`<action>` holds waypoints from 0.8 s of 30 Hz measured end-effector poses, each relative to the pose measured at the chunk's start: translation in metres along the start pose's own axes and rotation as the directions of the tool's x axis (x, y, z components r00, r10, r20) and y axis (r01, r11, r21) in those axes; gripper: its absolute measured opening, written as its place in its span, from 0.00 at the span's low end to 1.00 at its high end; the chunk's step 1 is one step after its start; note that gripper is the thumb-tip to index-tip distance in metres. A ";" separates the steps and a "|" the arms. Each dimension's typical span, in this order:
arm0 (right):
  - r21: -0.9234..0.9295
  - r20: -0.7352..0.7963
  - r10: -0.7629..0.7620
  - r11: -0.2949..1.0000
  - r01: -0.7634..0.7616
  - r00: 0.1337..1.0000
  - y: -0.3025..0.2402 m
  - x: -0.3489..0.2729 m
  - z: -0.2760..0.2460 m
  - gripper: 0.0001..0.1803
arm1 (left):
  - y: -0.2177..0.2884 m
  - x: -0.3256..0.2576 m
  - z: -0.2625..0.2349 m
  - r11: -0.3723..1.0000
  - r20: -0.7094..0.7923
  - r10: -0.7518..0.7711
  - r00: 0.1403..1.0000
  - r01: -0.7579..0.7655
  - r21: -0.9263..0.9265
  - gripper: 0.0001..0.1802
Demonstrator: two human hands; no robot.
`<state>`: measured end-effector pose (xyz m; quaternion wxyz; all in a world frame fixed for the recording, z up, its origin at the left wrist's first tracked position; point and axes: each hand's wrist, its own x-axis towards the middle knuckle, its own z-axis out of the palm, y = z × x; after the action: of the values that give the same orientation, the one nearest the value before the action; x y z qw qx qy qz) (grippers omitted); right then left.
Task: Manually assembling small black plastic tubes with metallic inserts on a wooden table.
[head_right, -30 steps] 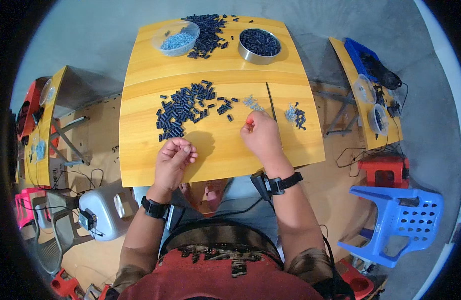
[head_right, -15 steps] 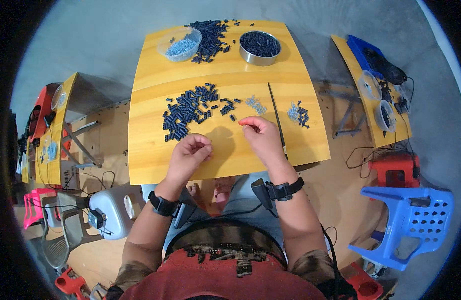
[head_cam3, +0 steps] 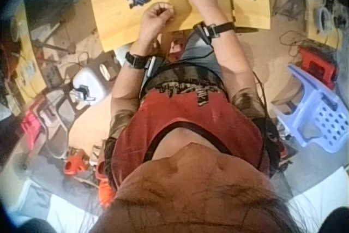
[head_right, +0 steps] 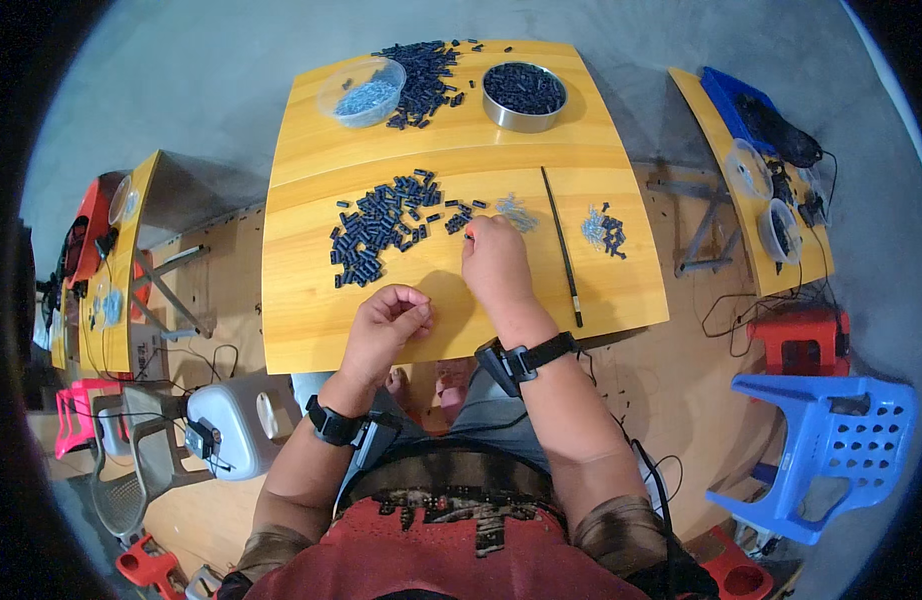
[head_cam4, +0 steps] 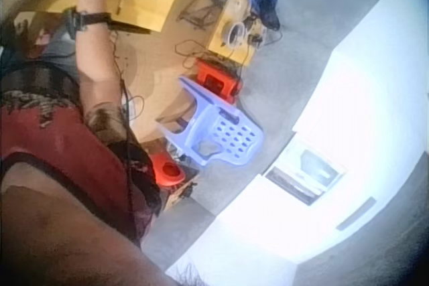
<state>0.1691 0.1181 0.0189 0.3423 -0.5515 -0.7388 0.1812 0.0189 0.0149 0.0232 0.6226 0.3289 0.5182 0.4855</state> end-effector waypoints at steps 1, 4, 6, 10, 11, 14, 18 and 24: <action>-0.058 0.013 0.001 0.998 0.000 1.000 -0.003 0.000 -0.001 0.04 | 0.001 -0.001 -0.001 1.000 -0.003 0.006 1.000 -0.006 0.005 0.05; -0.167 0.016 0.011 0.986 -0.009 1.000 -0.003 0.000 0.001 0.04 | 0.000 -0.002 -0.005 1.000 0.001 0.003 1.000 -0.003 0.009 0.04; -0.190 0.044 0.013 0.982 -0.004 0.999 -0.004 0.001 0.002 0.04 | 0.000 -0.004 -0.007 1.000 0.007 -0.007 1.000 0.007 0.009 0.04; -0.214 0.101 -0.036 0.975 0.057 0.994 -0.002 0.005 0.001 0.05 | -0.001 -0.004 -0.007 0.999 -0.028 0.017 0.999 -0.018 -0.033 0.05; -0.216 0.103 -0.040 0.974 0.062 0.994 -0.003 0.004 -0.001 0.05 | -0.002 -0.004 -0.007 0.999 -0.035 0.022 0.999 -0.024 -0.046 0.05; 0.124 0.117 0.068 0.989 -0.083 0.991 -0.016 -0.012 -0.015 0.06 | -0.001 -0.005 -0.001 0.995 -0.093 0.053 0.994 -0.061 -0.083 0.08; 0.419 0.308 0.156 0.864 -0.281 0.939 -0.040 -0.039 -0.029 0.07 | 0.008 -0.009 0.002 0.978 -0.035 0.006 0.999 -0.014 -0.208 0.10; 0.587 0.327 0.116 0.753 -0.298 0.938 -0.057 -0.065 -0.033 0.07 | 0.000 -0.020 0.002 0.929 0.069 0.100 0.993 -0.069 -0.363 0.10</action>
<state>0.1631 0.0349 0.0583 0.3798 -0.4544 -0.6090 0.5277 0.0210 -0.0035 0.0303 0.6726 0.2520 0.3786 0.5838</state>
